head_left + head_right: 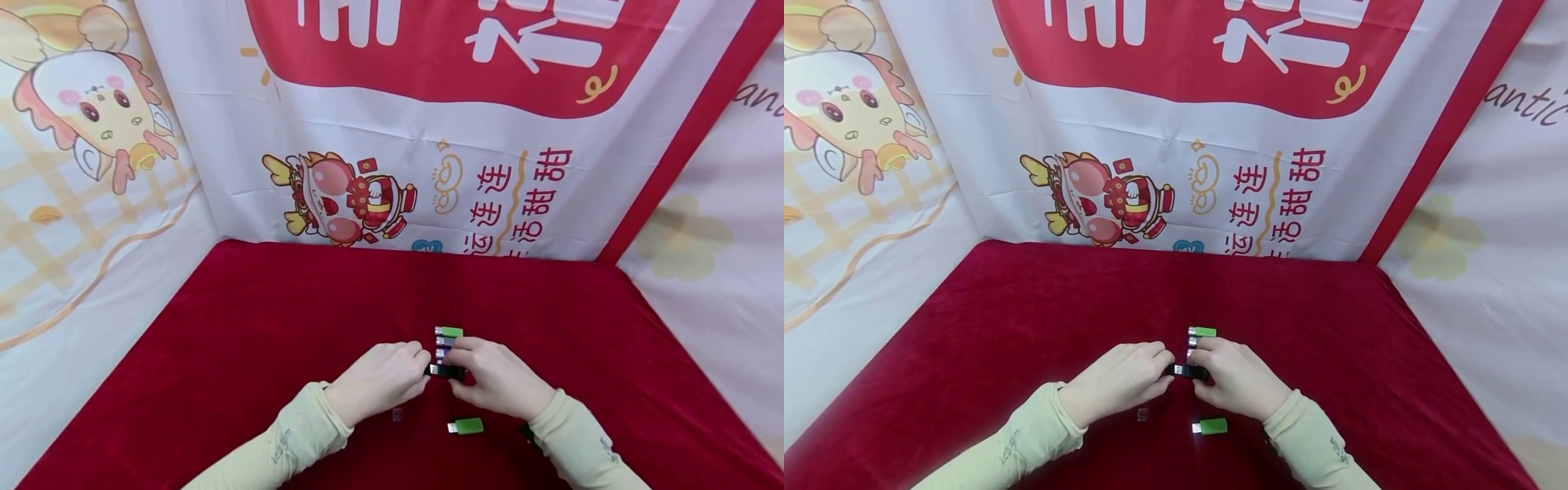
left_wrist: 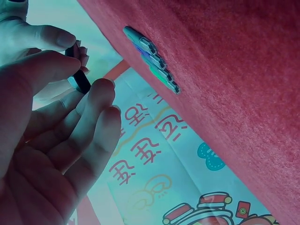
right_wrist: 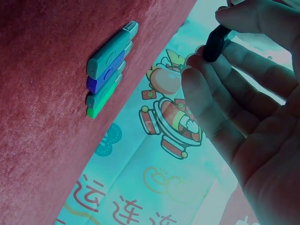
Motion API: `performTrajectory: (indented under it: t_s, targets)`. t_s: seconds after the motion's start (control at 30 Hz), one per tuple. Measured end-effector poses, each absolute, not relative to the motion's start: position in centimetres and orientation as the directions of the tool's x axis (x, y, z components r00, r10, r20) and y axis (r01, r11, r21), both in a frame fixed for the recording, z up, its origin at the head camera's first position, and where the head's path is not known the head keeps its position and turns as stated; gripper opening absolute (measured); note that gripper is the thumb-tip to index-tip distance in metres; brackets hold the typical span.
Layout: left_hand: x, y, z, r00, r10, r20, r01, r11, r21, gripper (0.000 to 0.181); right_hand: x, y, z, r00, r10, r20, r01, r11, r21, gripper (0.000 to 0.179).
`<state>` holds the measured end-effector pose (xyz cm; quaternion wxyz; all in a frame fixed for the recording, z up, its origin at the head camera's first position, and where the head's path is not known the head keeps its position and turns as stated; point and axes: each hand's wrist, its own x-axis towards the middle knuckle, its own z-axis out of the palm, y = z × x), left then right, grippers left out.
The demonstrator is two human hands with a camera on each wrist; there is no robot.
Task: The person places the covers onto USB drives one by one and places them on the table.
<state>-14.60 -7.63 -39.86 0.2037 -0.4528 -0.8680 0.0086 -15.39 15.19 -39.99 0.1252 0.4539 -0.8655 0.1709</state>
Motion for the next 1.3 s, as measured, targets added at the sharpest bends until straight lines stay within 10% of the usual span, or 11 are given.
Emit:
performTrajectory:
  t_s: [1.3]
  targets:
    - [-14.52, -7.46, -40.02, -0.441, 0.810, 0.387, 0.800, 0.550, -0.240, 0.012, -15.20, 15.06, -39.87, -0.504, -0.752, 0.425, -0.857, 0.498, -0.136, 0.019]
